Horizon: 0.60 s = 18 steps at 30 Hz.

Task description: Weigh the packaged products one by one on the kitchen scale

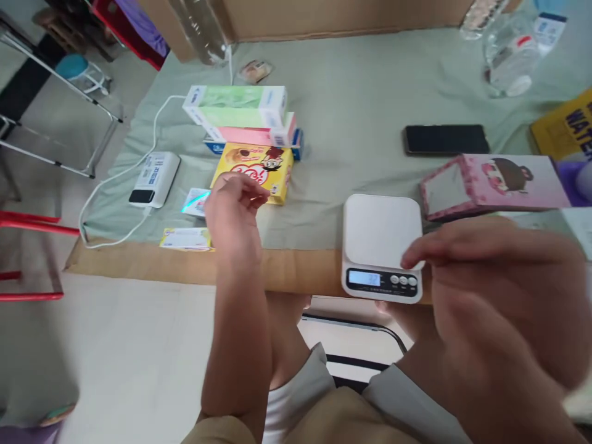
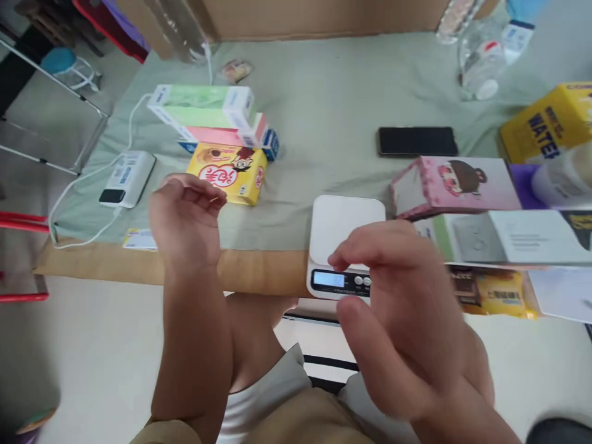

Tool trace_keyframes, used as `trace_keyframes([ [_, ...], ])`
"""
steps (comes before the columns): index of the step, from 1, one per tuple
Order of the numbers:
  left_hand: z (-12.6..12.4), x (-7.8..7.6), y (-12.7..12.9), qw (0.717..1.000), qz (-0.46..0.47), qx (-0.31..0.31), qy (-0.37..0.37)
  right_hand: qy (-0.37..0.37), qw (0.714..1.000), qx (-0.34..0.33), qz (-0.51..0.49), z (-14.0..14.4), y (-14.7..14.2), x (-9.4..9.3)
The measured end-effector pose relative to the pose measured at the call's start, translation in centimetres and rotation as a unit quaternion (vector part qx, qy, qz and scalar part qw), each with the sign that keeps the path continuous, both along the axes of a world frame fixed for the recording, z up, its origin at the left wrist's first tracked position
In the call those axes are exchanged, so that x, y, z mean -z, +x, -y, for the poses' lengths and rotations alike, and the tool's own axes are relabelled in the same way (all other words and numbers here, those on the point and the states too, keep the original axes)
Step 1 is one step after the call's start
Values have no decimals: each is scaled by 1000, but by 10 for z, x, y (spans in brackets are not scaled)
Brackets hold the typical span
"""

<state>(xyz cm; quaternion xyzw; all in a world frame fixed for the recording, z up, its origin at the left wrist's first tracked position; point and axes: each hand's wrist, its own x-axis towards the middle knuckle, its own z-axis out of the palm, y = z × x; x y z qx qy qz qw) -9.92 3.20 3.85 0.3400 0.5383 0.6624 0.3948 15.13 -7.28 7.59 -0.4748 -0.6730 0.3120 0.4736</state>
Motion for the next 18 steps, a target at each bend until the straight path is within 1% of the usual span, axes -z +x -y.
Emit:
trace_keyframes([
  [2, 8, 8, -10, 1000, 2, -3, -7, -23, 999, -37, 25, -28, -31, 10],
  [4, 18, 12, -13, 1000, 27, -4, -15, -45, 992, -77, 89, -46, -56, 20],
  [5, 23, 12, -13, 999, 45, 5, -18, -46, 987, -94, 123, -53, -66, 24],
  [8, 36, 8, -12, 996, 86, 32, 6, -30, 976, -124, 177, -70, -96, 32],
  [10, 42, 3, -16, 994, 99, 29, 39, -28, 971, -135, 195, -82, -116, 36],
  [12, 48, -4, -24, 991, 107, -12, 82, -24, 964, -162, 211, -92, -138, 40],
  [14, 53, -11, -36, 982, 118, -81, 127, -21, 951, -208, 229, -98, -160, 44],
  [16, 59, -16, -51, 966, 121, -164, 160, -33, 934, -249, 253, -100, -183, 47],
  [18, 65, -17, -66, 942, 115, -268, 167, -54, 919, -273, 279, -98, -204, 49],
])
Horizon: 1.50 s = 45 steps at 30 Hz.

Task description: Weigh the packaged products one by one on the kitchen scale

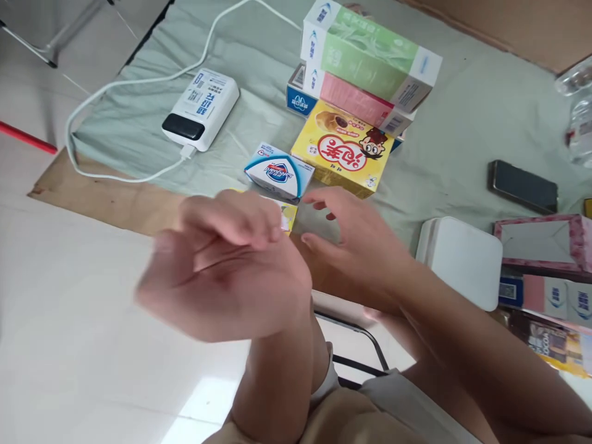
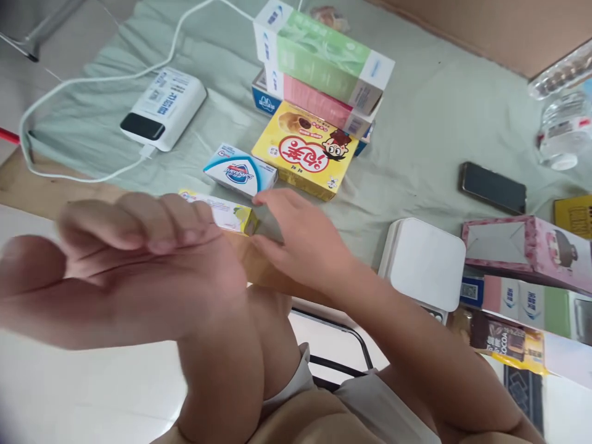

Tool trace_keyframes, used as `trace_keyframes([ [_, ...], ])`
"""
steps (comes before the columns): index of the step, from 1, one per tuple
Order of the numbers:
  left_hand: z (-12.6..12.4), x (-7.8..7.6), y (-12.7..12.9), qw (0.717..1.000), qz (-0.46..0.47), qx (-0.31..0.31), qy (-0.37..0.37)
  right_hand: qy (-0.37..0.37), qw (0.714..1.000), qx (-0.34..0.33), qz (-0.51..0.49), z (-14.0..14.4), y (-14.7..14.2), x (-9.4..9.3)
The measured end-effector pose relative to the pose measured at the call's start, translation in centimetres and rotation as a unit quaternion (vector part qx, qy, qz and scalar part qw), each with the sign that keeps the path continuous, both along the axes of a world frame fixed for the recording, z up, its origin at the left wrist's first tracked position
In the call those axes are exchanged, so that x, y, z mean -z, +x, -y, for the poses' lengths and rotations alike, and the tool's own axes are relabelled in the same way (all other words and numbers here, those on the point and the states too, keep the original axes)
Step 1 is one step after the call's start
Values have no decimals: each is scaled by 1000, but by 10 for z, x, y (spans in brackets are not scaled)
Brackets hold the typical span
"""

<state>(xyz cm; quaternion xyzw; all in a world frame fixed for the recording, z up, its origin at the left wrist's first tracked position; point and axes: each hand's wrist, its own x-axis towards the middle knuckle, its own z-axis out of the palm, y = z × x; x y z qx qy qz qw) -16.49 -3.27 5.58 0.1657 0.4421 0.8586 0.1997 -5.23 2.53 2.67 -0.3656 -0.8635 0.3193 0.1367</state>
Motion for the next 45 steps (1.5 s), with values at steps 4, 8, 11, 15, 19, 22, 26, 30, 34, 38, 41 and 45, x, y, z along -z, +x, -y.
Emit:
trace_keyframes([
  [4, 11, 10, -26, 991, 25, -128, -24, -5, 998, -12, 55, 5, -31, 4],
  [8, 15, 20, -40, 992, 35, -117, 13, 11, 999, 16, 40, 9, -34, 11],
  [11, 10, 20, -39, 994, 49, -96, 34, 4, 997, 74, -19, 18, -9, 12],
  [15, -1, 18, -23, 997, 35, -47, 40, -39, 973, 205, -95, 44, 53, 3],
  [19, -4, 15, -1, 957, -131, 254, -51, -69, 908, 366, -191, 75, 119, -8],
  [22, -5, 14, 20, 776, -314, 532, -129, -110, 861, 430, -249, 91, 153, -9],
  [26, -11, 14, 57, 626, -378, 662, -161, -139, 830, 452, -296, 99, 177, -6],
  [30, -20, 13, 84, 641, -382, 640, -182, -139, 854, 424, -269, 97, 195, -15],
  [34, -33, 16, 92, 704, -426, 542, -169, -31, 919, 348, -184, 95, 210, -42],
  [38, -48, 30, 102, 705, -466, 502, -183, 117, 935, 288, -171, 88, 213, -60],
  [41, -54, 42, 114, 711, -473, 480, -201, 179, 931, 255, -189, 79, 212, -58],
  [45, -58, 53, 128, 687, -521, 461, -208, 161, 893, 317, -277, 72, 215, -49],
])
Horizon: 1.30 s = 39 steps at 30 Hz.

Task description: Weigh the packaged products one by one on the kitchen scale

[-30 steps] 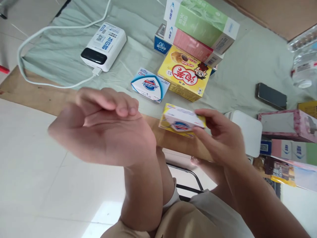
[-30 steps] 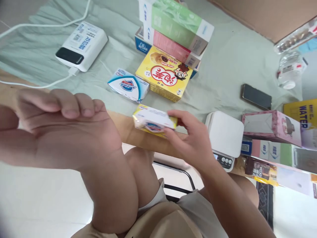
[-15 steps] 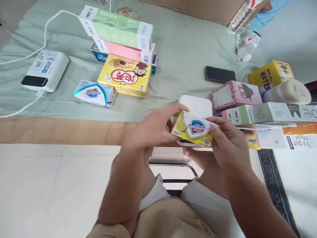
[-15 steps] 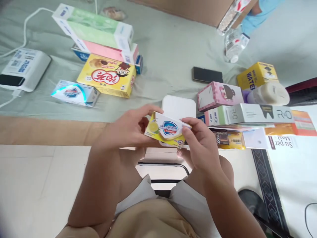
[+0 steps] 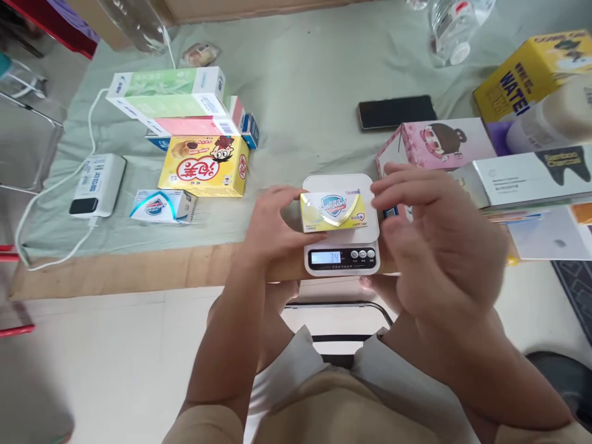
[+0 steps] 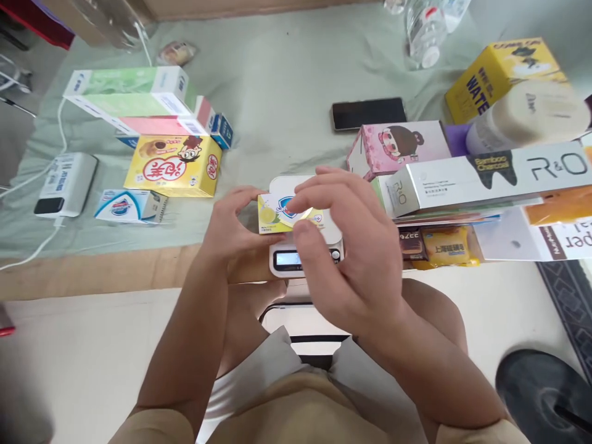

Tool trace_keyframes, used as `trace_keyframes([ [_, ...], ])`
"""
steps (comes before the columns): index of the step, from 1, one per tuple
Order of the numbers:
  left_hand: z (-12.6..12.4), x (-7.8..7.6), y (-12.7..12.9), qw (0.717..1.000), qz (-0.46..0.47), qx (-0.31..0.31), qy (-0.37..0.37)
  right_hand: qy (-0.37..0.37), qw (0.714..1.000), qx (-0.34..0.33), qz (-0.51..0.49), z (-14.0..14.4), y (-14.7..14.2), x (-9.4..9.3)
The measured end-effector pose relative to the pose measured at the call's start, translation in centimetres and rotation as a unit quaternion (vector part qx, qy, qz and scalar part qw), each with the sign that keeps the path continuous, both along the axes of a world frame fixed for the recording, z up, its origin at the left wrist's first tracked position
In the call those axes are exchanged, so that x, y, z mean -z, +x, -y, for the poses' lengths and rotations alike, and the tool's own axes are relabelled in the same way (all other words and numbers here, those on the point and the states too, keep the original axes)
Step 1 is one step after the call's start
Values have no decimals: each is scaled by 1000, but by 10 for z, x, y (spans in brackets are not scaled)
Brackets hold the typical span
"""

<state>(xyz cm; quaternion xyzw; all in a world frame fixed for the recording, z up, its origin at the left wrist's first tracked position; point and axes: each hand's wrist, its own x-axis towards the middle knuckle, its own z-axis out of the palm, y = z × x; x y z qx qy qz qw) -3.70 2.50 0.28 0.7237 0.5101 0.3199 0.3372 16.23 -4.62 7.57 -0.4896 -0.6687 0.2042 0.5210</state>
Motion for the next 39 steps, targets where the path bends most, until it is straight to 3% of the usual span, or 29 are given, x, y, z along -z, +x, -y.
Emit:
trace_keyframes([
  [4, -4, 8, 6, 998, -40, 33, 29, 4, 991, 1, -135, 2, 11, 7],
  [9, -7, 26, -5, 991, -47, 84, 96, 72, 977, -49, -194, 1, 23, 13],
  [12, -9, 40, -16, 978, 17, 35, 204, 112, 968, -44, -220, -2, 23, 17],
  [14, -10, 46, -19, 969, 44, -7, 241, 96, 968, -42, -227, -2, 21, 19],
  [17, -7, 48, -16, 968, 46, -10, 247, 22, 968, -52, -244, -1, 16, 20],
  [22, 2, 38, -8, 967, 90, 41, 236, -60, 968, -94, -225, -2, 15, 25],
  [29, 6, 35, -13, 976, 105, 47, 183, -111, 967, -60, -220, 0, 10, 21],
  [39, 0, 34, -1, 964, 139, 92, 206, -112, 969, -64, -210, 1, 12, 21],
])
